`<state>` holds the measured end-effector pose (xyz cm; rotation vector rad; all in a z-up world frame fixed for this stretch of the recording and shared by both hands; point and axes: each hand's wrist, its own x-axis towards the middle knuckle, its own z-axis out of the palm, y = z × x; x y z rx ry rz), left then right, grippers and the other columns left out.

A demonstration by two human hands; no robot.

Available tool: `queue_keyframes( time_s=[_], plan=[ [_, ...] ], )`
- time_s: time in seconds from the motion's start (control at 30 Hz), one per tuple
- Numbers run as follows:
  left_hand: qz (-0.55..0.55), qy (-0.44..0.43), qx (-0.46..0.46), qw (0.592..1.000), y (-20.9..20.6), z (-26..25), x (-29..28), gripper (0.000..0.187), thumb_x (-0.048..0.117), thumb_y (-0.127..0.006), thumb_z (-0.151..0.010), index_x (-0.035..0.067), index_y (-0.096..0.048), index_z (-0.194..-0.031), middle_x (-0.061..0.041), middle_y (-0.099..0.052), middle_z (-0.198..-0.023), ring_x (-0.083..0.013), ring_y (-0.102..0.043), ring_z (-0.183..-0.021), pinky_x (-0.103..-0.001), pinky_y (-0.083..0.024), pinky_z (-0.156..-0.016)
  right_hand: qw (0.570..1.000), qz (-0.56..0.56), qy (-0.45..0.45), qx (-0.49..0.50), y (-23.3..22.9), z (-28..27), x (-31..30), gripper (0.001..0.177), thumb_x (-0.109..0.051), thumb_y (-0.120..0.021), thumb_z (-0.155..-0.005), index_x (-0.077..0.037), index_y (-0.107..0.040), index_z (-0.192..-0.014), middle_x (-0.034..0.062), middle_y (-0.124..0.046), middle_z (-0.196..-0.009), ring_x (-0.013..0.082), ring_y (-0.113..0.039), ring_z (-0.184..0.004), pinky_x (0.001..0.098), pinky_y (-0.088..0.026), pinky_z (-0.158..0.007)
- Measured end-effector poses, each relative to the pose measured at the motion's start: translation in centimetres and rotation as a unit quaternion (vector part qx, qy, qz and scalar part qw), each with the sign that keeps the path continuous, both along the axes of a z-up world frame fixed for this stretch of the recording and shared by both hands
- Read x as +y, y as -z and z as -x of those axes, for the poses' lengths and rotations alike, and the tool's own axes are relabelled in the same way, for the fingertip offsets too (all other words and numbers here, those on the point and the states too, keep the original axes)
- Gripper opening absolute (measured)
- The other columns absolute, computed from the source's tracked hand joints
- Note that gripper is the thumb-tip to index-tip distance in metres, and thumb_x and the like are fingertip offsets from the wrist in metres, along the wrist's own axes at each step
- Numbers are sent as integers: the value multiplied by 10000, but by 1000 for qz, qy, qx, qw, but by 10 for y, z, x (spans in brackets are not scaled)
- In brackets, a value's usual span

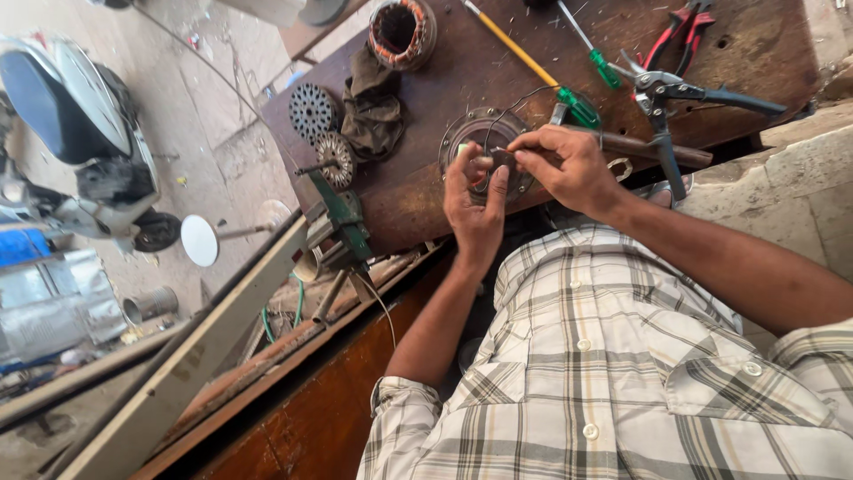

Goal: The person repairs an electrical component on a workbench, using a screwdriver to adjust connections and pliers to strip and twist wires. They test the component with a light bulb and continue adjusting the wiring.

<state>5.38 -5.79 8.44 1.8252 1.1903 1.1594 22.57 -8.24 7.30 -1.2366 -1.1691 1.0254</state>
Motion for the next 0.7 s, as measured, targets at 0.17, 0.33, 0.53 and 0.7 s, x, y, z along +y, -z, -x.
queue_keyframes(
  time_s=[0.17, 0.33, 0.53, 0.7],
  plan=[
    [-24, 103, 75, 992, -21, 22, 20, 216, 88, -780, -933, 64, -717, -1138, -56, -735, -1098, -189, -706, -1036, -301, -559, -935, 990, -47, -44, -124, -19, -4, -8, 137, -33, -716, -975, -12, -738, -1109, 80, -699, -945, 155, -668, -782, 275, -529, -665],
    [-101, 148, 132, 975, -19, 33, 27, 102, 100, -794, -912, 89, -754, -1004, -23, -736, -995, -203, -698, -978, -347, -502, -941, 971, -134, -62, -185, -22, -5, -9, 173, -31, -743, -934, -20, -739, -1107, 120, -697, -1002, 228, -709, -856, 321, -572, -725],
    [-181, 114, 229, 950, 8, 38, 29, 394, 253, -786, -856, 70, -657, -1180, -101, -680, -1175, -274, -626, -1176, -388, -433, -1017, 955, -143, -54, -254, 14, -9, -7, 213, 24, -736, -899, -54, -763, -1095, 111, -688, -980, 254, -709, -827, 353, -569, -705],
    [-153, -50, 398, 903, 44, 37, 39, 1180, 571, -875, -624, -101, -383, -1461, -326, -492, -1418, -429, -465, -1319, -492, -381, -1063, 952, -133, 0, -274, 60, -8, 20, 218, 25, -717, -937, -62, -764, -1131, 102, -660, -992, 262, -696, -840, 360, -555, -705]
  ],
)
